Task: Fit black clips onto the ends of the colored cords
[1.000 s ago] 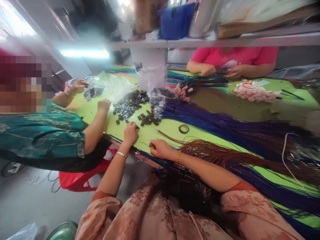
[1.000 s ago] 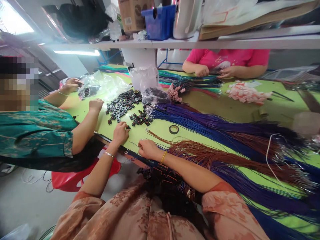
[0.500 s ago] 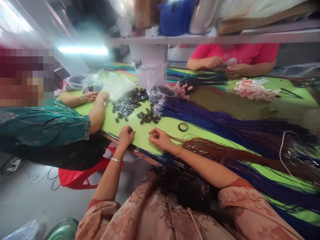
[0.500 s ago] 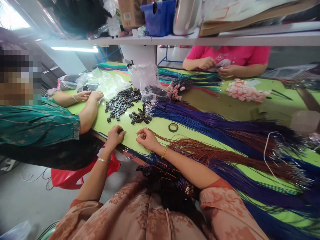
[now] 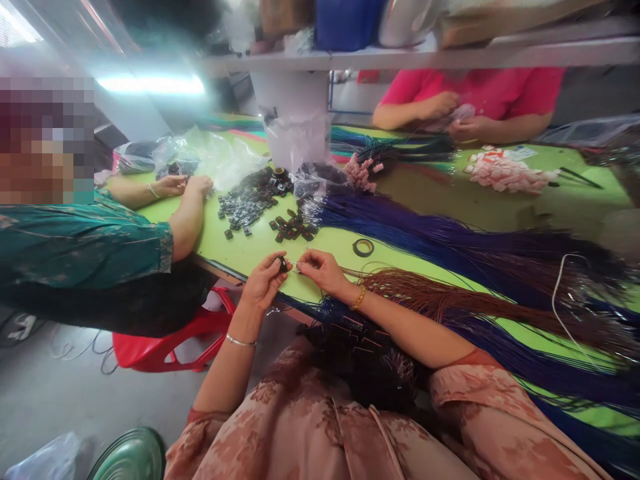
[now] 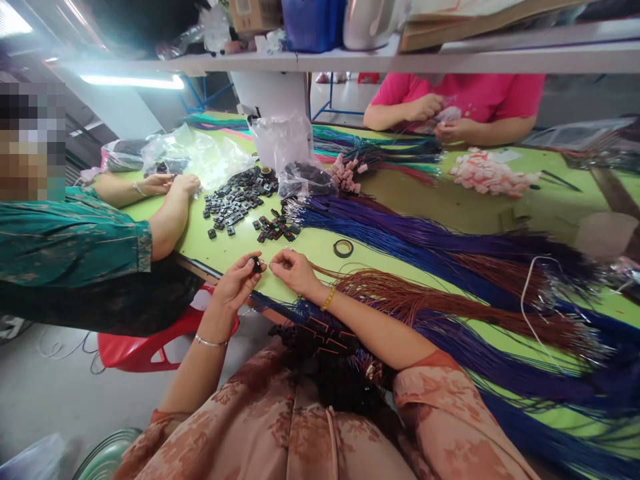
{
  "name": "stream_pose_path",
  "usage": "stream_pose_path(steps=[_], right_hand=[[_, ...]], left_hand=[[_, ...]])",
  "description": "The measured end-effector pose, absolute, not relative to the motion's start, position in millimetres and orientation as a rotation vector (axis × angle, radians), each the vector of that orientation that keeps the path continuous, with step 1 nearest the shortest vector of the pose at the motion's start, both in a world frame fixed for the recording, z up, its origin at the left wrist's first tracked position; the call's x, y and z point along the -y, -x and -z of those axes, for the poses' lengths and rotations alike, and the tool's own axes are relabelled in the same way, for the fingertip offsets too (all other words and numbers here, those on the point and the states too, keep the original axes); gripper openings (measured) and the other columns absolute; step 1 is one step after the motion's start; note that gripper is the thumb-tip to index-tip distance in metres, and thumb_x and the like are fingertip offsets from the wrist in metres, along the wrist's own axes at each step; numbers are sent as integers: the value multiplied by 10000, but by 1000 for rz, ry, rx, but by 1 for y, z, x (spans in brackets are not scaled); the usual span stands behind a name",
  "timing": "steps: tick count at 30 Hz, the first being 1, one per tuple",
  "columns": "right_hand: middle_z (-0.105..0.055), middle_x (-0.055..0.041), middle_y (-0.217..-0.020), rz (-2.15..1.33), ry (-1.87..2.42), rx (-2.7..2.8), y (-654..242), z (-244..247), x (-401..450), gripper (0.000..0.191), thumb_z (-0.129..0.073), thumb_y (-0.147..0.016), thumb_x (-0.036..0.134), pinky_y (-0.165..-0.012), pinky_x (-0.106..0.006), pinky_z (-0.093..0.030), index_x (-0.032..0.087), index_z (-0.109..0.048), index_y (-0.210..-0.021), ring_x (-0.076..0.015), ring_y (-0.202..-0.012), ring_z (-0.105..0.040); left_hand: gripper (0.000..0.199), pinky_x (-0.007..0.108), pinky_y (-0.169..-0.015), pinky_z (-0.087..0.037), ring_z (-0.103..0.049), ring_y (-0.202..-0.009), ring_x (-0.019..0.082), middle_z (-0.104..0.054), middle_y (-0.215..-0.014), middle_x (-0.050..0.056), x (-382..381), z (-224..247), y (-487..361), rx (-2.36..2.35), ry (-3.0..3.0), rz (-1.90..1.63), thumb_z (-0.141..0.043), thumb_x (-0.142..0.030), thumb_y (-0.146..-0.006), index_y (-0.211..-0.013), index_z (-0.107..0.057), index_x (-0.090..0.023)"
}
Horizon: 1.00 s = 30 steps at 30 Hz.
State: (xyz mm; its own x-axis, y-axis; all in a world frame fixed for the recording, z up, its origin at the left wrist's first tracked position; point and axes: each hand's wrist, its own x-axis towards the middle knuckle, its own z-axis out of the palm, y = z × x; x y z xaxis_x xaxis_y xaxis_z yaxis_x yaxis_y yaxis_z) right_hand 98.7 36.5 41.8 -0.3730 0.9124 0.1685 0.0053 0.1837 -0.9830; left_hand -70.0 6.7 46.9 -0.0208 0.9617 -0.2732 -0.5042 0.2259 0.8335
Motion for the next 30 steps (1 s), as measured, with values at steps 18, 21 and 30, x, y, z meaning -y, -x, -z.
stream_pose_path(steps=[18,21,30], right_hand=[[-533,9,-690,-783,932,2066,-104,-46,-28,74,-512,-771,243,-599,-224,-338,184,-511,-727,-105,-615,-427],[-545,4,-701,-769,927,2102,-105,-46,-28,50,-512,-767,227,-615,-227,-347,181,-525,-752,-110,-628,-440],[-570,-43,-755,-564,866,2313,-105,-46,-28,70,-469,-807,198,-701,-266,-365,185,-527,-770,-154,-712,-480]], left_hand=[[271,156,-564,-468,-562,-630,64,-658,-796,43,1,-42,59,-933,-496,-1216,-750,-171,-708,-973,-717,-125],[277,153,-557,-458,-550,-620,59,-647,-775,35,0,-39,60,-938,-503,-1215,-769,-186,-691,-957,-724,-127],[328,141,-506,-398,-489,-569,34,-624,-711,5,3,-32,55,-1017,-594,-1237,-811,-248,-647,-941,-732,-126]])
